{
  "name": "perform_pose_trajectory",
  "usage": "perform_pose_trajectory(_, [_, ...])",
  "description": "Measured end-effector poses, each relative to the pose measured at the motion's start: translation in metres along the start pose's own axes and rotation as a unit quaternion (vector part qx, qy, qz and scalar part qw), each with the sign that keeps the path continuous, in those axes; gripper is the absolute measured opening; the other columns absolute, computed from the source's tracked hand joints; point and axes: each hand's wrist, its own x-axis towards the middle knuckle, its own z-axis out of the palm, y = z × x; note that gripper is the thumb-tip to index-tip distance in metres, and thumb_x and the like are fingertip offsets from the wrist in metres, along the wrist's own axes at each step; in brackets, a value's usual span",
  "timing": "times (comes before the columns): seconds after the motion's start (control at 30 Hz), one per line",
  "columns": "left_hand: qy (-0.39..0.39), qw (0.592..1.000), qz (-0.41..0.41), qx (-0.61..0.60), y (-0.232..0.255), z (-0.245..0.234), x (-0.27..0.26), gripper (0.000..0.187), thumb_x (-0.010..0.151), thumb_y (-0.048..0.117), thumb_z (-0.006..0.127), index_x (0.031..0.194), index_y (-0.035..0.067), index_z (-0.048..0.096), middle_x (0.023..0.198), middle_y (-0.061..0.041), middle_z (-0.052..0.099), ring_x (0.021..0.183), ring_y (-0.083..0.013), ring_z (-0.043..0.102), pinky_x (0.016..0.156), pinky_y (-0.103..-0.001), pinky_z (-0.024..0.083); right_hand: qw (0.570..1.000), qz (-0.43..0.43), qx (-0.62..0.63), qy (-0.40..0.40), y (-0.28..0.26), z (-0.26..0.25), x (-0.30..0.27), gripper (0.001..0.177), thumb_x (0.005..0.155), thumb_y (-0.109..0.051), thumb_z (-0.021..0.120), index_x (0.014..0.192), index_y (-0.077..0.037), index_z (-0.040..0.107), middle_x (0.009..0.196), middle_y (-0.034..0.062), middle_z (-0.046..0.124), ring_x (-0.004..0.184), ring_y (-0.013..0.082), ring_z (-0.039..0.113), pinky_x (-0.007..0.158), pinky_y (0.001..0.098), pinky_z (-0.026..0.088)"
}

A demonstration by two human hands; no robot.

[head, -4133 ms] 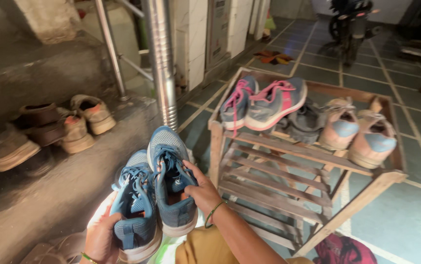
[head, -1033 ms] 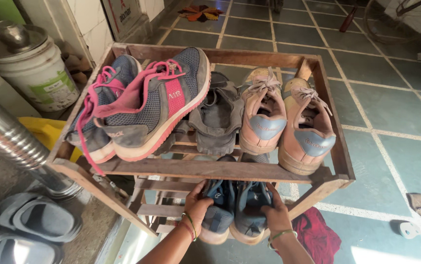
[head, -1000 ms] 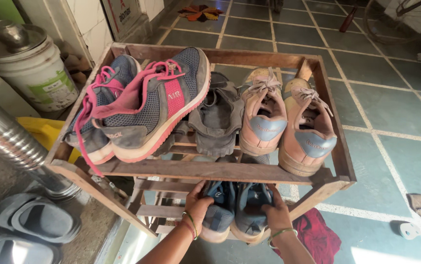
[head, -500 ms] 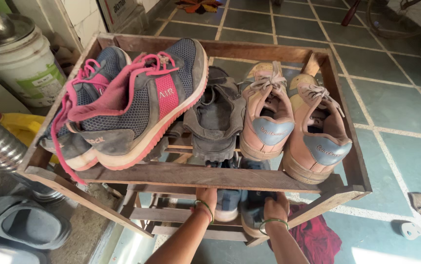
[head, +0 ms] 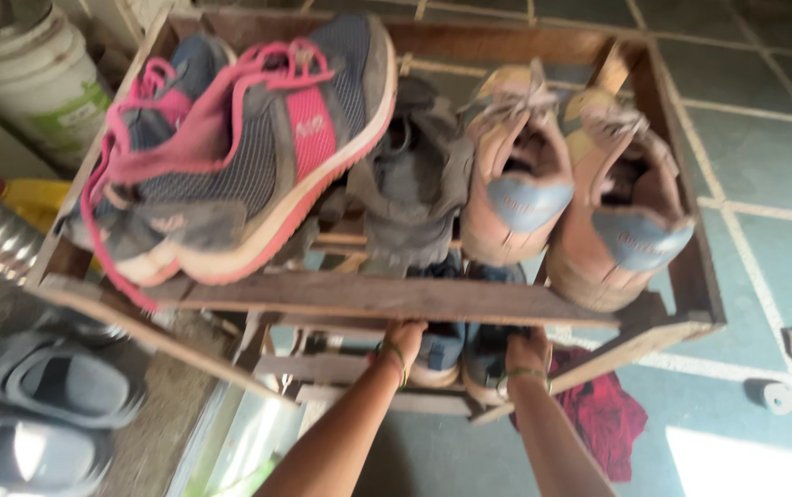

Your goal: The person picks up various pairs of shoes from a staircase, taps them together to remove dust, and places them onto a wooden shoe rack. The person handles sneakers, sandals, and slippers one by one, arranging them on the rack shelves.

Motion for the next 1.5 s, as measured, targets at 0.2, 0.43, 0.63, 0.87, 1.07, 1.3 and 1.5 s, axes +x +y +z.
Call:
perform_pose_trajectory(0.2, [-0.003,0.965,0.089,0.245,0.029,0.015,-0.013,0.082,0.076,0.013,0.076,0.149,0.005,0.04,0.152,-0.022,0.041,0.142,-0.0383,0.039,0.119,-0.042,0.032,0.994,-0.058,-0.085,-0.024,-0.035,-0.013,-0.028,0.068,0.085,-0.03,0.065,0.149,-0.018,0.046,0.146,0.0249,0.05,0.132,0.0483,0.046,0.107,0.0526,0.039])
perform_pose_trajectory(0.43, [0.017,0.917,0.099,0.386,0.057,0.036,-0.056,0.111,0.077,0.039,0.079,0.163,0.011,0.016,0.167,-0.026,0.013,0.149,-0.0504,0.018,0.119,-0.054,0.024,0.964,-0.191,-0.174,-0.067,-0.059,-0.026,-0.069,0.1,0.077,-0.053,0.08,0.158,-0.018,0.034,0.16,0.0351,0.024,0.148,0.051,0.021,0.121,0.0557,0.021])
perform_pose_trajectory(0.63, [-0.06,0.897,0.134,0.416,0.078,0.024,-0.063,0.137,0.071,0.062,0.084,0.164,0.005,0.001,0.168,-0.032,0.002,0.154,-0.0511,0.009,0.125,-0.054,0.015,0.962,-0.151,-0.158,-0.163,-0.058,-0.038,-0.046,0.116,0.062,-0.048,0.086,0.159,-0.021,0.029,0.151,0.0263,0.039,0.145,0.0432,0.033,0.117,0.0487,0.033])
perform_pose_trajectory(0.87, [-0.165,0.864,0.013,0.475,0.13,0.025,-0.081,0.168,0.045,0.057,0.098,0.16,0.011,-0.016,0.167,-0.026,-0.016,0.155,-0.0451,-0.003,0.126,-0.046,0.013,0.966,-0.117,-0.13,-0.191,-0.069,-0.038,-0.039,0.113,0.055,-0.039,0.092,0.152,-0.021,0.037,0.143,0.0196,0.045,0.138,0.0408,0.041,0.112,0.0457,0.039])
perform_pose_trajectory(1.07, [-0.116,0.865,0.006,0.489,0.109,0.033,-0.068,0.151,0.051,0.029,0.095,0.165,0.017,-0.005,0.17,-0.022,-0.007,0.153,-0.0472,0.007,0.125,-0.046,0.022,0.968,-0.167,-0.107,-0.156,-0.061,-0.033,-0.041,0.11,0.056,-0.042,0.09,0.152,-0.02,0.041,0.144,0.0175,0.048,0.138,0.0396,0.044,0.114,0.0463,0.039])
perform_pose_trajectory(1.3, [-0.077,0.881,0.056,0.464,0.092,0.035,-0.066,0.132,0.057,0.017,0.084,0.162,0.011,0.005,0.163,-0.025,0.009,0.149,-0.0475,0.014,0.124,-0.045,0.022,0.97,-0.17,-0.118,-0.128,-0.064,-0.03,-0.042,0.102,0.059,-0.039,0.089,0.147,-0.016,0.043,0.153,0.018,0.041,0.142,0.0392,0.04,0.114,0.0509,0.036])
perform_pose_trajectory(1.5, [-0.065,0.893,0.017,0.446,0.107,0.042,-0.07,0.127,0.054,0.016,0.084,0.16,0.012,0.014,0.161,-0.021,0.016,0.15,-0.0449,0.015,0.125,-0.046,0.022,0.964,-0.142,-0.172,-0.148,-0.08,-0.029,-0.036,0.097,0.063,-0.038,0.089,0.147,-0.018,0.045,0.156,0.0186,0.037,0.14,0.042,0.039,0.115,0.0516,0.033])
